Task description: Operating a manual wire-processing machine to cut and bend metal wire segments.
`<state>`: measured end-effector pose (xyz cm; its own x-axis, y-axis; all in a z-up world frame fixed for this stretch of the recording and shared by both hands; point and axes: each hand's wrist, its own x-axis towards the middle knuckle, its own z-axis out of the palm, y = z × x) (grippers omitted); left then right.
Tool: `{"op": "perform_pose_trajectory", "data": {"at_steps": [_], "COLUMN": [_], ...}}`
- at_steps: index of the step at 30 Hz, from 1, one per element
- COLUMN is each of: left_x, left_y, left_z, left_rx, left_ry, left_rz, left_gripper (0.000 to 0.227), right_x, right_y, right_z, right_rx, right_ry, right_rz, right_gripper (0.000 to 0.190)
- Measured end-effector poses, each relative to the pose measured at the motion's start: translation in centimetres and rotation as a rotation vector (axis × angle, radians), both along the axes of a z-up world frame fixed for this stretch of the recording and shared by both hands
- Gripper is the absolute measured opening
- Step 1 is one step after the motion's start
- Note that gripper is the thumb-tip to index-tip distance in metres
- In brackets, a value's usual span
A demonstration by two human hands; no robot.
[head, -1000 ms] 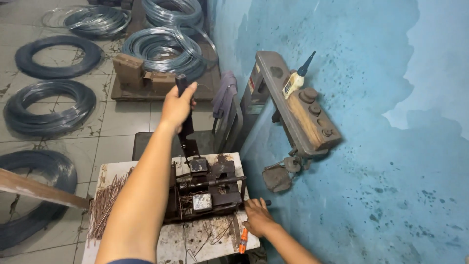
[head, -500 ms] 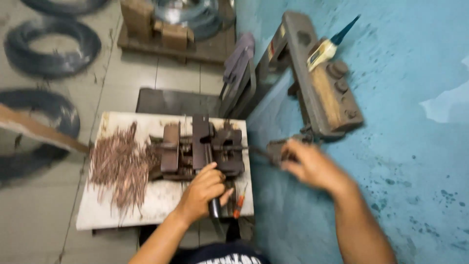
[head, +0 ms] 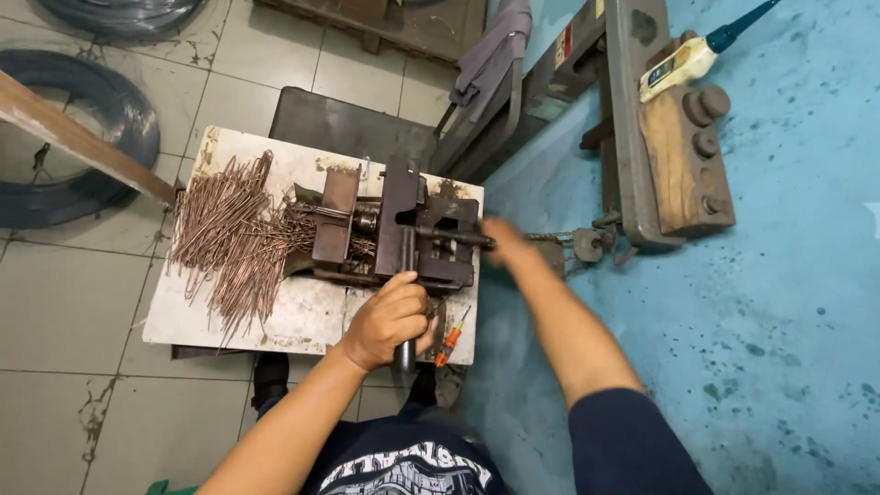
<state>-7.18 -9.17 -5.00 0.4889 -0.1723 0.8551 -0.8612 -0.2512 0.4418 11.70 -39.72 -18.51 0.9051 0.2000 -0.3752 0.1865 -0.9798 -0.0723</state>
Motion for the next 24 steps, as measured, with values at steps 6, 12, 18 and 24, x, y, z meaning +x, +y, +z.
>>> {"op": "perform_pose_trajectory", "data": {"at_steps": [6, 12, 18, 24], "left_x": [0.1, -0.2, -0.1, 0.2], "left_y": [0.0, 0.3, 0.3, 0.1], "left_z": [0.4, 0.2, 0.8, -1.1], "left_rx": [0.015, 0.03, 0.014, 0.009], "left_ry": [-0.001, 0.029, 0.019, 0.006], "left_rz": [0.001, -0.031, -0.026, -0.064], "left_gripper": [0.025, 0.026, 0.027, 0.027], "right_x": [-17.0, -17.5, -5.4, 4.5], "right_y": [4.2, 5.1, 2.4, 0.7], "right_z": [14.9, 35.7, 35.3, 9.7], "right_rx": [0.283, 0.258, 0.304, 0.098], "right_ry": [0.302, 0.422, -0.346, -0.106], "right_rz": [0.117, 0.049, 0.181, 0.042], "right_gripper": [0.022, 0.034, 0.034, 0.03]}}
